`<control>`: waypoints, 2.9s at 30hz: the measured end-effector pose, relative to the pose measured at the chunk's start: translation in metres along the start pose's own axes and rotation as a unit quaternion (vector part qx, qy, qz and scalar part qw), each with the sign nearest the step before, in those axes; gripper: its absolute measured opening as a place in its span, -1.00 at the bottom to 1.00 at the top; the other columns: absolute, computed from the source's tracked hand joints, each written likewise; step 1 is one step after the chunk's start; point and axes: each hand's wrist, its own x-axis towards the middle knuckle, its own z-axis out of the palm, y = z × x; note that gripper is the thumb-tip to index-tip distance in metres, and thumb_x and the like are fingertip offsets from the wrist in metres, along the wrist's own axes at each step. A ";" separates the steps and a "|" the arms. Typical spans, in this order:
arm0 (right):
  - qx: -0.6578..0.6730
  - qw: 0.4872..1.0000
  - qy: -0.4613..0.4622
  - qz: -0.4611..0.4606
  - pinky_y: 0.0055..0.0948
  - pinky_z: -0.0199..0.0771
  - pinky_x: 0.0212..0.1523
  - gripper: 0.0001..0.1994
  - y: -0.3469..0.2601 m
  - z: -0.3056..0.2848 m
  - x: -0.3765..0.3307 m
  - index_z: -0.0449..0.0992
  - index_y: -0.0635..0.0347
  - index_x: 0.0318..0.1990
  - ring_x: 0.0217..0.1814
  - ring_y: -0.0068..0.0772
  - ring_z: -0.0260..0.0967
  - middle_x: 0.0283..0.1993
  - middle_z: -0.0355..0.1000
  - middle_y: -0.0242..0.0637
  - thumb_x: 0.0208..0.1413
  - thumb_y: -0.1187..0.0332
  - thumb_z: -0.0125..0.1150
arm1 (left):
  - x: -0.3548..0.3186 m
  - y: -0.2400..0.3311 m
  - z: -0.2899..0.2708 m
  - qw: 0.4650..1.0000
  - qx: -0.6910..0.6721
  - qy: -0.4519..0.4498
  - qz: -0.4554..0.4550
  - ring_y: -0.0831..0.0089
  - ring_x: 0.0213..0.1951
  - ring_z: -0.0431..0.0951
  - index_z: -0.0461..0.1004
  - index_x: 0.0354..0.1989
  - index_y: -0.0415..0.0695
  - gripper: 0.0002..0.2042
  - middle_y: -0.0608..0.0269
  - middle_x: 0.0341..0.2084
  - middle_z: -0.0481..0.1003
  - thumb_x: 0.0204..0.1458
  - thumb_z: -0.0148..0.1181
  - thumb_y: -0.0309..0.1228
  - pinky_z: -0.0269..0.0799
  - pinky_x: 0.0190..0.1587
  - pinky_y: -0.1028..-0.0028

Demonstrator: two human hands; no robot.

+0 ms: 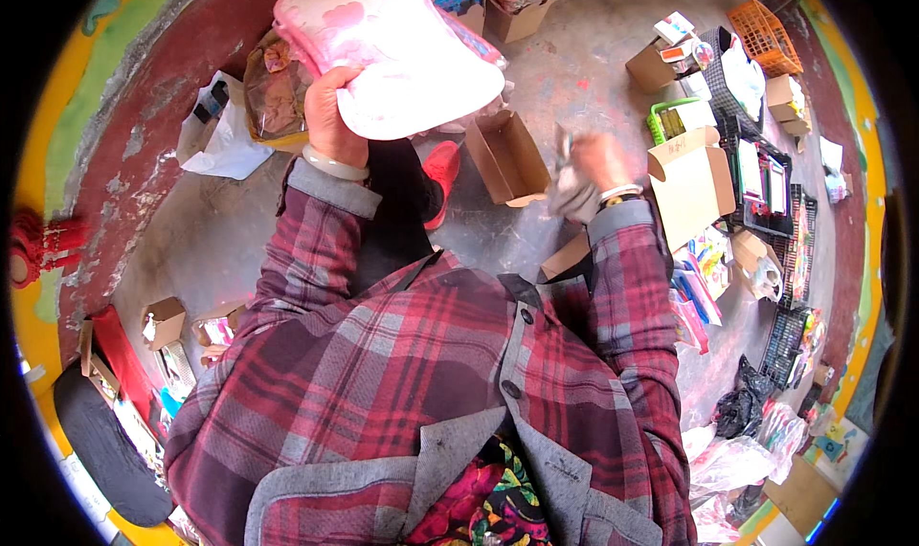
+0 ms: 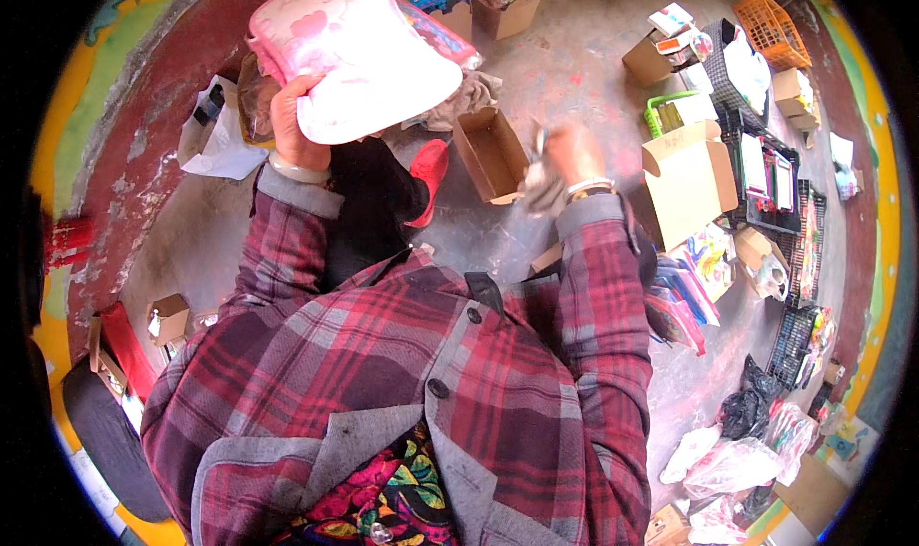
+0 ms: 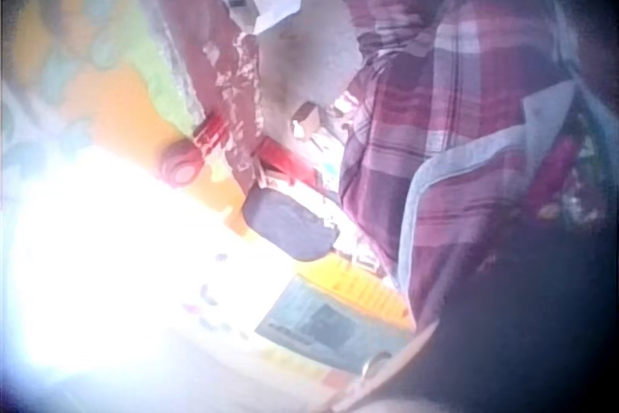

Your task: The person sits on the floor and organizes various small items, including plastic containers and packaged goods, into cardboard boxes. They handle items one by one, wiping them with a cloth and placing them into a box.

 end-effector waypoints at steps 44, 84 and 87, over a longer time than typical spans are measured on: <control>0.979 0.142 -0.100 0.105 -0.05 0.37 0.03 -0.46 0.021 0.227 0.059 0.28 0.31 0.03 -0.01 0.00 0.36 0.01 0.35 -0.02 0.17 -0.03 -0.13 | 0.004 -0.029 0.046 0.982 0.029 -0.082 -0.167 0.11 -0.18 0.51 0.30 -0.09 -0.42 -0.60 -0.07 -0.24 0.46 -0.14 0.06 -0.47 0.47 -0.07 0.22; 0.689 0.112 0.515 0.498 -0.33 0.46 -0.47 -0.48 -0.005 0.151 -0.546 0.38 0.22 -0.23 -0.51 -0.28 0.41 -0.45 0.42 -0.24 0.05 -0.13 -0.16 | -0.070 -0.153 0.113 0.824 0.203 -0.354 -0.392 0.28 0.10 0.31 0.17 0.15 -0.23 -0.53 0.03 0.05 0.32 0.15 -0.16 -0.18 0.22 0.08 0.41; 0.691 0.132 0.512 0.493 -0.31 0.48 -0.45 -0.49 -0.004 0.144 -0.548 0.38 0.21 -0.22 -0.48 -0.28 0.43 -0.44 0.42 -0.24 0.05 -0.12 -0.13 | -0.067 -0.152 0.112 0.835 0.206 -0.335 -0.386 0.29 0.09 0.32 0.18 0.15 -0.22 -0.53 0.04 0.04 0.32 0.14 -0.14 -0.17 0.22 0.08 0.42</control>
